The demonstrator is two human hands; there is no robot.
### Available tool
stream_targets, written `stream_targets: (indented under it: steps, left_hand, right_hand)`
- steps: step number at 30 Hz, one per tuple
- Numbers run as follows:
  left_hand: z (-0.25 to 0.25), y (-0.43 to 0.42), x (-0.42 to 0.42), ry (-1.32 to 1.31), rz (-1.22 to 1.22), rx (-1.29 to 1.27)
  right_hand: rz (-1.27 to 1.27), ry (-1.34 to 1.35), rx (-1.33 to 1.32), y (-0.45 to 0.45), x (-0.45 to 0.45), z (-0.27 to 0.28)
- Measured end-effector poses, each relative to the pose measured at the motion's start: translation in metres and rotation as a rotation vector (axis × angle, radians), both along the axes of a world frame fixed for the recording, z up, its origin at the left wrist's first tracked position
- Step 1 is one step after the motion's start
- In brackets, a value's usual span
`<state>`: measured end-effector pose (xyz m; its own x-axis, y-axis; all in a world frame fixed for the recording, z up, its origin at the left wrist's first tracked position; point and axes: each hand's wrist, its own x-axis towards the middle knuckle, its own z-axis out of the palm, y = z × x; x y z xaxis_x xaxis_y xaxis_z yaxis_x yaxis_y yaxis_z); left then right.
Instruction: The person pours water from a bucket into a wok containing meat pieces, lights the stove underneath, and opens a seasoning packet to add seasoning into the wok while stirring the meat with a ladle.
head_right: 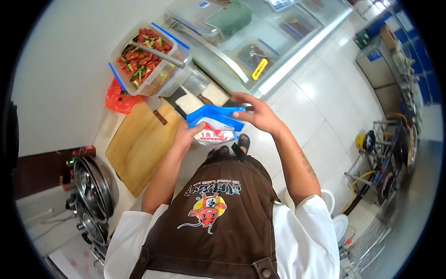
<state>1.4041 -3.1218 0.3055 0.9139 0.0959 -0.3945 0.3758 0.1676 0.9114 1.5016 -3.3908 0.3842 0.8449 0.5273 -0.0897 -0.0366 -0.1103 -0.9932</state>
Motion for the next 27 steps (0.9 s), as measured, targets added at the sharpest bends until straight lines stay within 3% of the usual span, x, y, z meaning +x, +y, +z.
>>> stream_targets:
  steps: [1, 3, 14, 21, 27]
  left_hand:
    - [0.001, -0.004, 0.007, -0.006, -0.119, 0.014]
    - [0.012, -0.017, 0.018, 0.007, -0.218, -0.024]
    - [0.035, -0.140, 0.099, 0.004, -1.052, -0.090]
    - [0.050, -0.272, 0.166, -0.034, -1.142, -0.278]
    - [0.073, -0.382, 0.217, -0.064, -1.199, -0.160]
  right_hand:
    - [-0.027, -0.006, -0.012, -0.008, -0.003, 0.005]
    - [0.194, 0.195, -0.109, -0.027, -0.005, 0.011]
    - [-0.160, -0.260, -0.341, -0.132, -0.018, 0.055]
    - [-0.209, -0.608, -0.489, -0.250, 0.028, 0.092]
    - [-0.277, -0.761, -0.588, -0.364, 0.058, 0.102]
